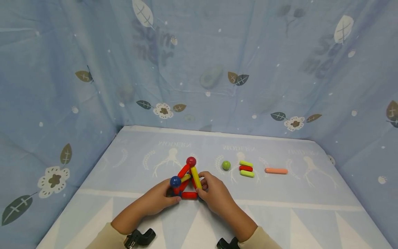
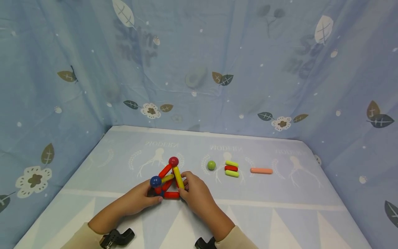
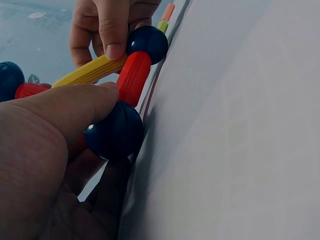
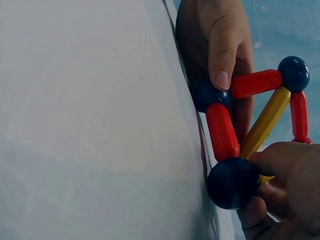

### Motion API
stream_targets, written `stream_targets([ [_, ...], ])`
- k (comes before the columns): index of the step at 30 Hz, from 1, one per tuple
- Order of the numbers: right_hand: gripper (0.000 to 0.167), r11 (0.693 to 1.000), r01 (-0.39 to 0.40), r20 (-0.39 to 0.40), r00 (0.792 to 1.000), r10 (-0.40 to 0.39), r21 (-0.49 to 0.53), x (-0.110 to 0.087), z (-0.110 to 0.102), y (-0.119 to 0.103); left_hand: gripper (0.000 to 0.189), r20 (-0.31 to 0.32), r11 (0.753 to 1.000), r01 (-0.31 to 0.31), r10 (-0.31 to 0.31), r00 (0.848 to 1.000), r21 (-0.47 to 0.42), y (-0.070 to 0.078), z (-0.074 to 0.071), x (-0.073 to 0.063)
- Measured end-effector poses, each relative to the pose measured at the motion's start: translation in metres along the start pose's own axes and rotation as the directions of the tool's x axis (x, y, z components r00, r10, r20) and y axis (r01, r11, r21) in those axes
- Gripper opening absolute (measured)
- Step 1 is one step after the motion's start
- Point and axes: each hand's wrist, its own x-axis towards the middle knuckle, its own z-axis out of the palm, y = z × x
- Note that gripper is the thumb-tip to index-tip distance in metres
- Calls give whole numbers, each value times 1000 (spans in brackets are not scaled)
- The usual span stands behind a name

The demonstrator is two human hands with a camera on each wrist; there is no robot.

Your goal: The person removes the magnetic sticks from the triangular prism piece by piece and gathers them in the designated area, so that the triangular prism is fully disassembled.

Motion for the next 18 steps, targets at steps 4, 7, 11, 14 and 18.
stream_targets([
  [4,47,1000,-8,-6,1000,8,7,0,0,2,58,-10,1000,9,-9,1000,11,1,1,-1],
  [7,46,1000,-14,-17,1000,14,19,0,0,6,56,-12,1000,13,-13,1000,14,2,1,-1],
  [11,39,995,-27,-56,998,33,99,2,-1,12,61,-8,1000,13,-13,1000,10,3,2,-2],
  [14,31,969,-47,-87,994,70,242,4,-2,17,62,-8,1000,23,-23,1000,13,3,2,-2],
  [18,24,862,-81,-75,988,136,501,6,-4,22,60,-8,999,44,-44,999,21,4,1,-2],
])
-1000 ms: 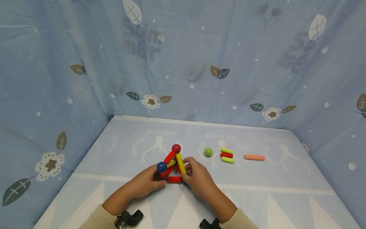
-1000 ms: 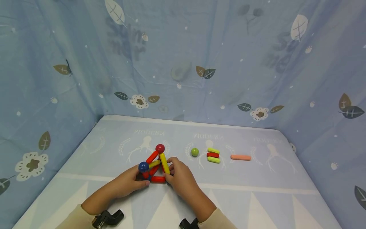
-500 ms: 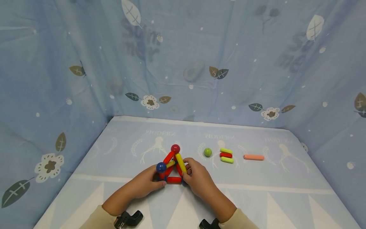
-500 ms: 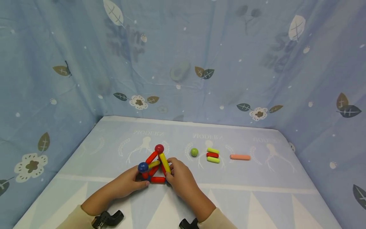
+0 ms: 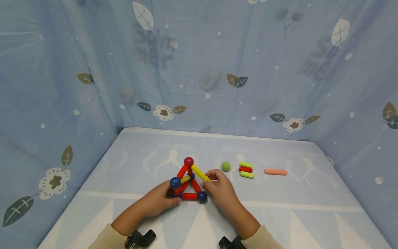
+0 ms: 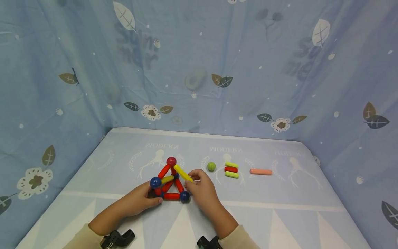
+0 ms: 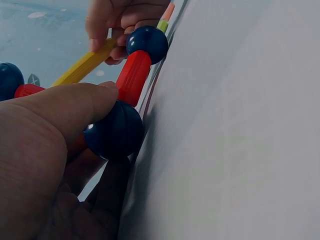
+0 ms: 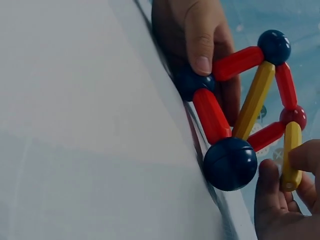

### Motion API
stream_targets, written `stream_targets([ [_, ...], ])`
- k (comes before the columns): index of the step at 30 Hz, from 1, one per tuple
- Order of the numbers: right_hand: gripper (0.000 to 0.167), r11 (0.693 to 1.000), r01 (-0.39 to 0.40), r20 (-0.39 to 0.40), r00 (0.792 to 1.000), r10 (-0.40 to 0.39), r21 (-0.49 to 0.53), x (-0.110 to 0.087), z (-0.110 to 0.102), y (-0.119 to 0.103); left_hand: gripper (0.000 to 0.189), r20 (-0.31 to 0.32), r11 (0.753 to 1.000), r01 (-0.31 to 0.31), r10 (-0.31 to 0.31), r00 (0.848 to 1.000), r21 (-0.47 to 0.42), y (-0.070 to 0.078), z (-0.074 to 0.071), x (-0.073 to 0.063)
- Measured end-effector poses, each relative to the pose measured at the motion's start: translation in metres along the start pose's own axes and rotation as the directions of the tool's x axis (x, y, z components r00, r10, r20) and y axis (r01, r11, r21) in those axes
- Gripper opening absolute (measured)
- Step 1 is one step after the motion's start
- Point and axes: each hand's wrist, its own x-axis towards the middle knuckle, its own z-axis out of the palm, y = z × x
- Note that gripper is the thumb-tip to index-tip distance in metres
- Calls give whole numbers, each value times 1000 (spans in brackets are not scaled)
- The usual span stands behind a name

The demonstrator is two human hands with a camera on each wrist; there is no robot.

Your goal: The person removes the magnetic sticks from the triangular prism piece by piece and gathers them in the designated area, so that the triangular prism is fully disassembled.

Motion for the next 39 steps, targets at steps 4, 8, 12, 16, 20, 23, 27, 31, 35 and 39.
stream_targets([
  [4,24,967,-50,-2,999,52,250,2,-3,2,54,7,1000,8,-8,1000,3,1,-1,1],
  [8,25,924,-47,-17,998,57,380,3,-5,4,49,11,1000,2,-2,1000,5,0,0,1],
  [12,23,909,-51,-30,997,69,414,3,-6,7,44,16,1000,-11,11,1000,5,-1,1,1],
  [16,23,909,-68,-30,996,88,411,3,-6,8,46,15,1000,-21,21,1000,1,-2,1,1],
  [20,23,917,-72,-27,996,90,393,4,-7,8,50,10,1000,-14,14,1000,-2,-4,0,2],
  [23,23,924,-73,-32,995,92,375,5,-6,7,48,12,1000,-11,11,1000,1,-4,0,3],
  [27,22,937,-78,-34,995,95,340,6,-7,7,49,14,1000,-18,18,1000,7,-4,-1,5],
  [31,22,954,-80,-45,994,98,289,6,-9,8,51,15,1000,-9,9,1000,9,-3,0,5],
  [35,21,969,-90,-65,992,108,230,6,-11,9,53,9,1000,7,-7,1000,5,-2,0,4],
  [39,21,969,-109,-53,991,123,221,6,-12,13,48,12,1000,13,-13,1000,6,-1,0,4],
])
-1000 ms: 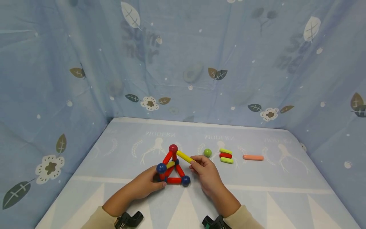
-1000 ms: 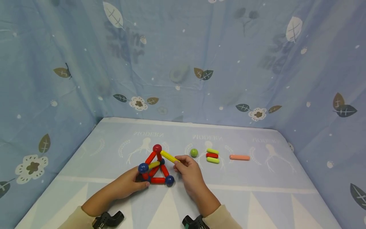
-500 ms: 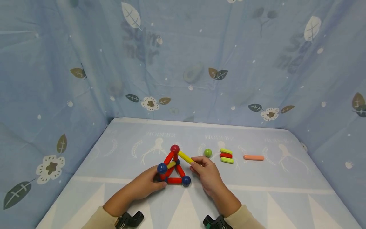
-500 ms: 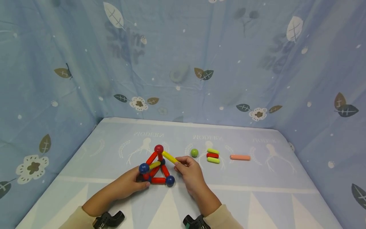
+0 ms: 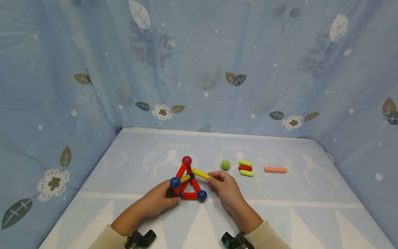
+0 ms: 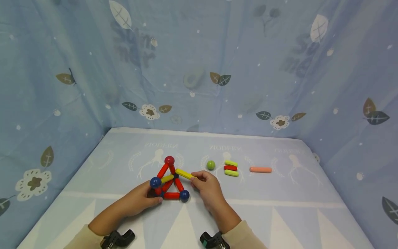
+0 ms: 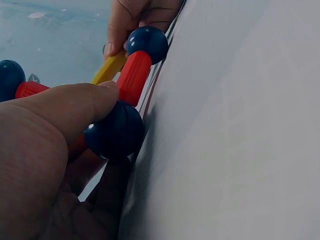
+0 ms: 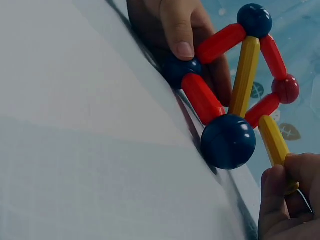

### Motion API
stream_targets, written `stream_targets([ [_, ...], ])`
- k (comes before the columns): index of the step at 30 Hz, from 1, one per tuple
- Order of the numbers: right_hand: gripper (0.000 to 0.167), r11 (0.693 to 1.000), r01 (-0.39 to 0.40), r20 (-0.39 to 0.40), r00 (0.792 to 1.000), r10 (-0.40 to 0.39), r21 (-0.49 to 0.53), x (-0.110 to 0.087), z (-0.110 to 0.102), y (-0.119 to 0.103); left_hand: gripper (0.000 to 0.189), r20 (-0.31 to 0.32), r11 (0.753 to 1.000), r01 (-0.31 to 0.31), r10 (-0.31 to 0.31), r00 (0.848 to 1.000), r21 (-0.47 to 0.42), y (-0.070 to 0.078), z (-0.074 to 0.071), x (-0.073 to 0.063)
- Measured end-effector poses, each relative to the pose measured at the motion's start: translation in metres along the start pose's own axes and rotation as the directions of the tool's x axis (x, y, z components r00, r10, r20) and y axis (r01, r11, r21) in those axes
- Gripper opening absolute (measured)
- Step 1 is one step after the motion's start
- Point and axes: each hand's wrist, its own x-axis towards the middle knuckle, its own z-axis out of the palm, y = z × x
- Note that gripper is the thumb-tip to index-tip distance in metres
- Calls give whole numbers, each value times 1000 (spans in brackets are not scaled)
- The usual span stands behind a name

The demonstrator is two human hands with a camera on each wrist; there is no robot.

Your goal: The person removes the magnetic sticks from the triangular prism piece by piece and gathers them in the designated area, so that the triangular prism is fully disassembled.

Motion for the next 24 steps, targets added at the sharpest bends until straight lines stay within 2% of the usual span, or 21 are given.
stream_targets([
  [8,21,1000,-11,-14,1000,11,-3,0,-10,4,46,6,1000,-3,3,1000,-4,1,1,2],
  [16,24,996,-33,-15,999,35,87,-2,-32,6,46,6,1000,-2,2,1000,-2,2,3,2],
  [24,26,995,-37,2,999,37,90,-4,-53,8,54,-10,1000,15,-15,1000,-13,0,0,-2],
])
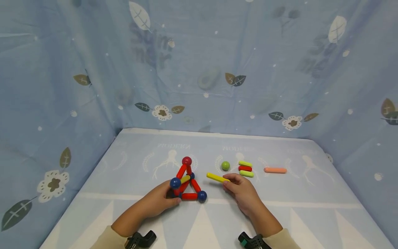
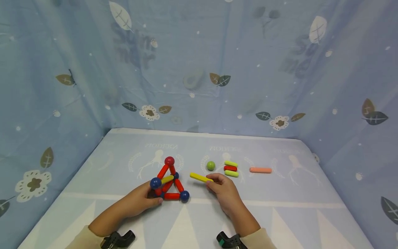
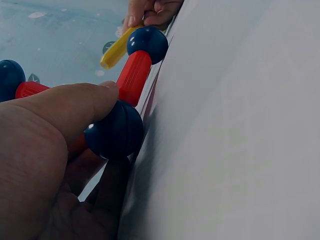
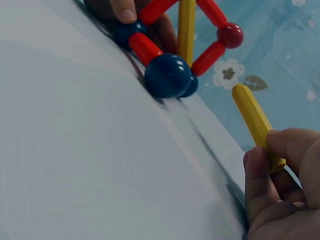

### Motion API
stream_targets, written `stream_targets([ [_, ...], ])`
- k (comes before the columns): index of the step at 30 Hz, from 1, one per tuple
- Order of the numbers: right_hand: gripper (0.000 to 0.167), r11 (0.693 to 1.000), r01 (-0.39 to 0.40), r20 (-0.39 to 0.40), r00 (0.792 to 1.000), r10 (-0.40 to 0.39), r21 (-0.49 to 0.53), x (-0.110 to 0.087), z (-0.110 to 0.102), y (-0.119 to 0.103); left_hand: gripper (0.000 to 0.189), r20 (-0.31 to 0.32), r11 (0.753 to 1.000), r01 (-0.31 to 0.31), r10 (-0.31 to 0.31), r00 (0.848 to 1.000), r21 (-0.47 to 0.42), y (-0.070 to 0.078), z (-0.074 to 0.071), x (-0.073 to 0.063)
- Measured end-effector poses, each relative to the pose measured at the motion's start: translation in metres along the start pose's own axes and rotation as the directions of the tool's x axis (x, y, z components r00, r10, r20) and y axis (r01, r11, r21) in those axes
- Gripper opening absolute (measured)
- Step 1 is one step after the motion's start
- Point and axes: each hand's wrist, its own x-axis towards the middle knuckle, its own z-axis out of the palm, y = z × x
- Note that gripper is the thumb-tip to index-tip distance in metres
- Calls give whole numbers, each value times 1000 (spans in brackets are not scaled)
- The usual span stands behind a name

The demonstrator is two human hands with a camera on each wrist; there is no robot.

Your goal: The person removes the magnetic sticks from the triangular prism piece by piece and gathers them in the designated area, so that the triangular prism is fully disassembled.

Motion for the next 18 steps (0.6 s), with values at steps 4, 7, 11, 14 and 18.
stream_targets([
  [4,28,1000,6,30,1000,-6,-6,-3,-12,-1,55,-10,1000,8,-8,1000,0,-1,-1,-1],
  [7,30,1000,10,40,999,-9,-21,-6,-24,-4,55,-12,1000,6,-6,1000,2,-1,-1,-2],
  [11,32,999,17,18,1000,-17,-42,-11,-45,-7,52,0,1000,-9,9,1000,-1,0,0,-1],
  [14,32,998,20,2,1000,-20,-66,-12,-62,-9,50,6,1000,-13,13,1000,-1,0,0,0],
  [18,35,993,35,-9,999,-36,-115,-13,-81,-13,51,3,1000,-18,18,1000,-6,0,0,1],
])
